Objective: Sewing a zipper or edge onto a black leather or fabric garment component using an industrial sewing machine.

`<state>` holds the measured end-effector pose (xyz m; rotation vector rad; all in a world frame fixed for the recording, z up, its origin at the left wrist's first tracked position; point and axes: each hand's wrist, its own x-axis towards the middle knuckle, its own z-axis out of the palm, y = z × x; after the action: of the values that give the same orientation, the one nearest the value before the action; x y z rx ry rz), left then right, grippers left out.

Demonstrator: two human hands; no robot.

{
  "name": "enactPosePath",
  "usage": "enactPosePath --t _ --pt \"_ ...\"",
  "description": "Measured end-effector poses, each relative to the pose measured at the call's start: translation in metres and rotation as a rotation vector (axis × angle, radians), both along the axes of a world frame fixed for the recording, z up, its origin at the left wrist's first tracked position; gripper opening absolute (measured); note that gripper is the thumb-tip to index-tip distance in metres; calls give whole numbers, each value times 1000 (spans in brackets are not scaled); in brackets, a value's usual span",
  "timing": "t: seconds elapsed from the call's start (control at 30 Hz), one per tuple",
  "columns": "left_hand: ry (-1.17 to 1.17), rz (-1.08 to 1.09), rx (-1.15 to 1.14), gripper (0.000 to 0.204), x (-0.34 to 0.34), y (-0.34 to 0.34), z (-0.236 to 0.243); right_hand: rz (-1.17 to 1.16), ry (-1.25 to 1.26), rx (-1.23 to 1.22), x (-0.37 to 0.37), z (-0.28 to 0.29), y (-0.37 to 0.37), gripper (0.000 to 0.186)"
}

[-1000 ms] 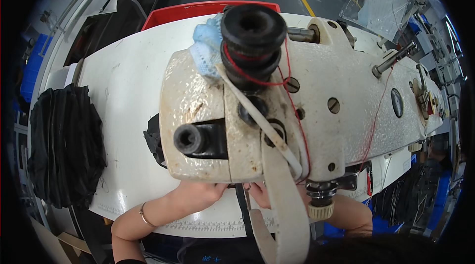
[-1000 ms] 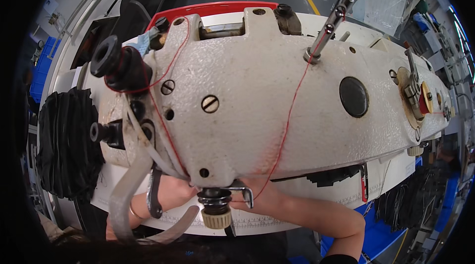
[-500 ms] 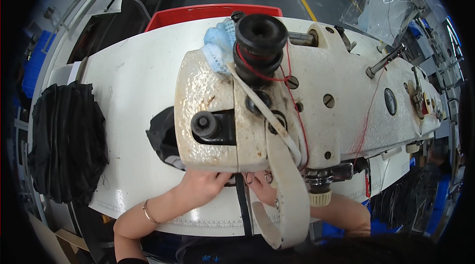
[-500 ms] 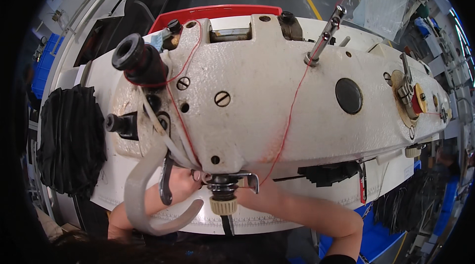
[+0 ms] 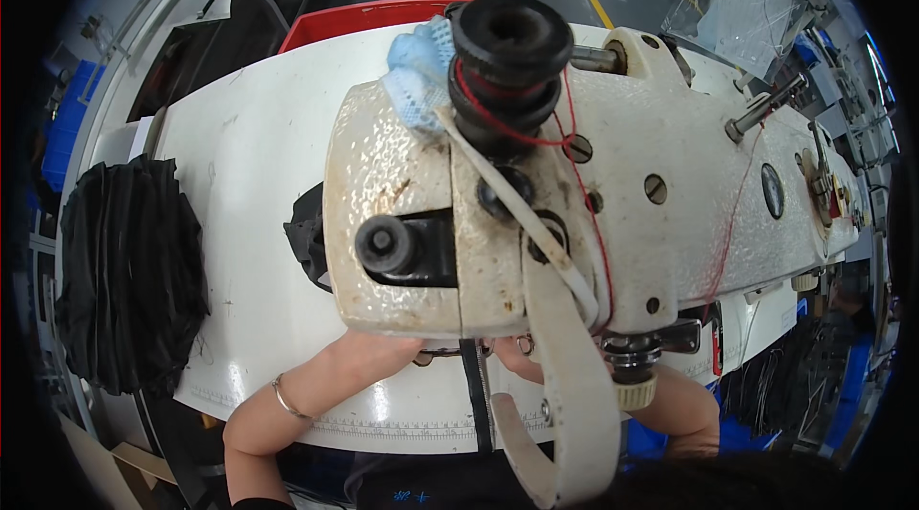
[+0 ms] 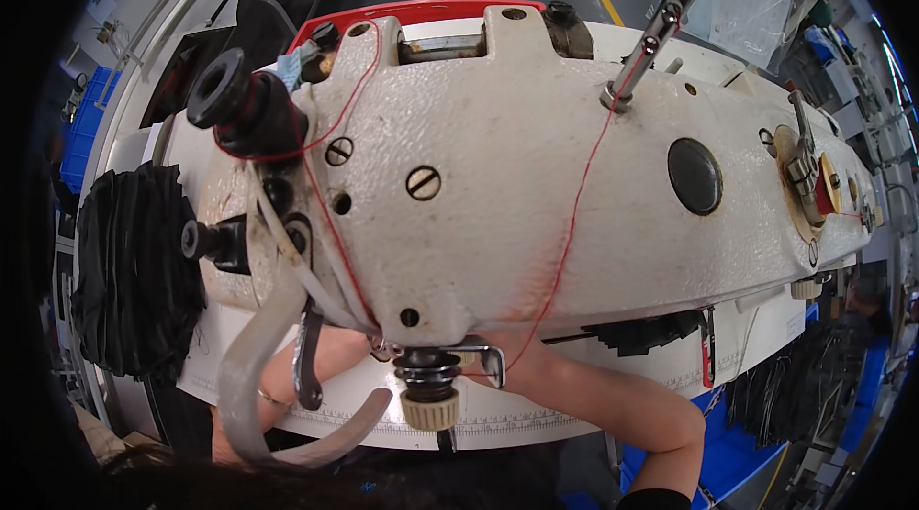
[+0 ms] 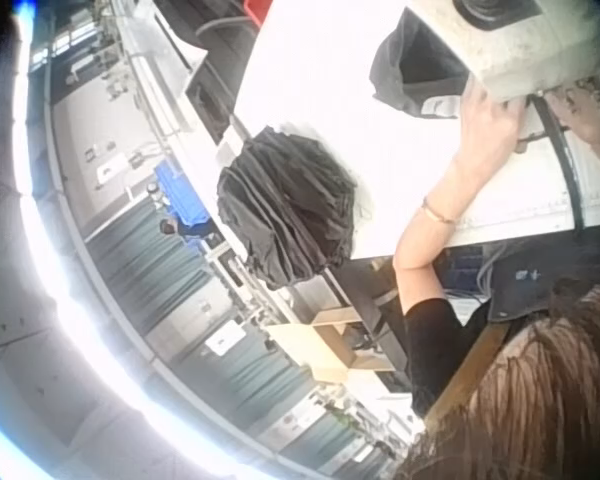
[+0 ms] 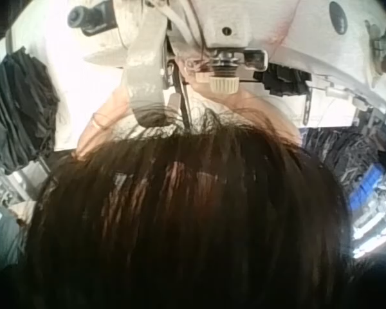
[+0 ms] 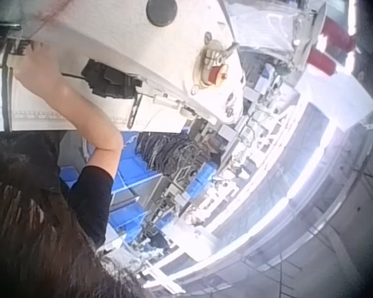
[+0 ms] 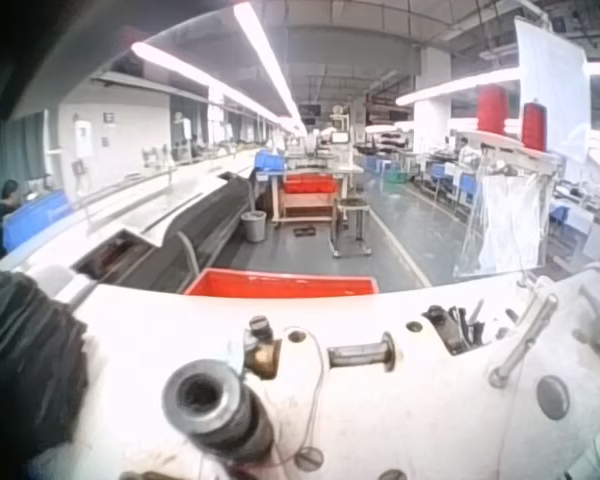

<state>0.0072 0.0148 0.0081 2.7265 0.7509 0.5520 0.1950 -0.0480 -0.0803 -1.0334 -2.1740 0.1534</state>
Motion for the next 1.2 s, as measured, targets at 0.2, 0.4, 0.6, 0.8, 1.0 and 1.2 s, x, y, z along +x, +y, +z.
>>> enactPosePath --t 0.2,0.4,0.6,0.8,1.0,1.2 --pt "-9 10 36 34 0 0 -2 -11 -57 -46 15 18 -2 21" --pt "22 -7 91 31 8 1 24 -55 -384 291 44 67 2 24" --pt "44 51 83 28 -15 -4 57 32 -299 128 42 67 19 11" --pt "10 -65 285 18 -5 -15 59 313 -591 369 28 105 10 30" --pt "-91 103 130 18 2 -23 50 104 -375 173 21 103 9 20" --pt "141 -32 510 26 11 -32 61 145 -291 221 26 91 1 21"
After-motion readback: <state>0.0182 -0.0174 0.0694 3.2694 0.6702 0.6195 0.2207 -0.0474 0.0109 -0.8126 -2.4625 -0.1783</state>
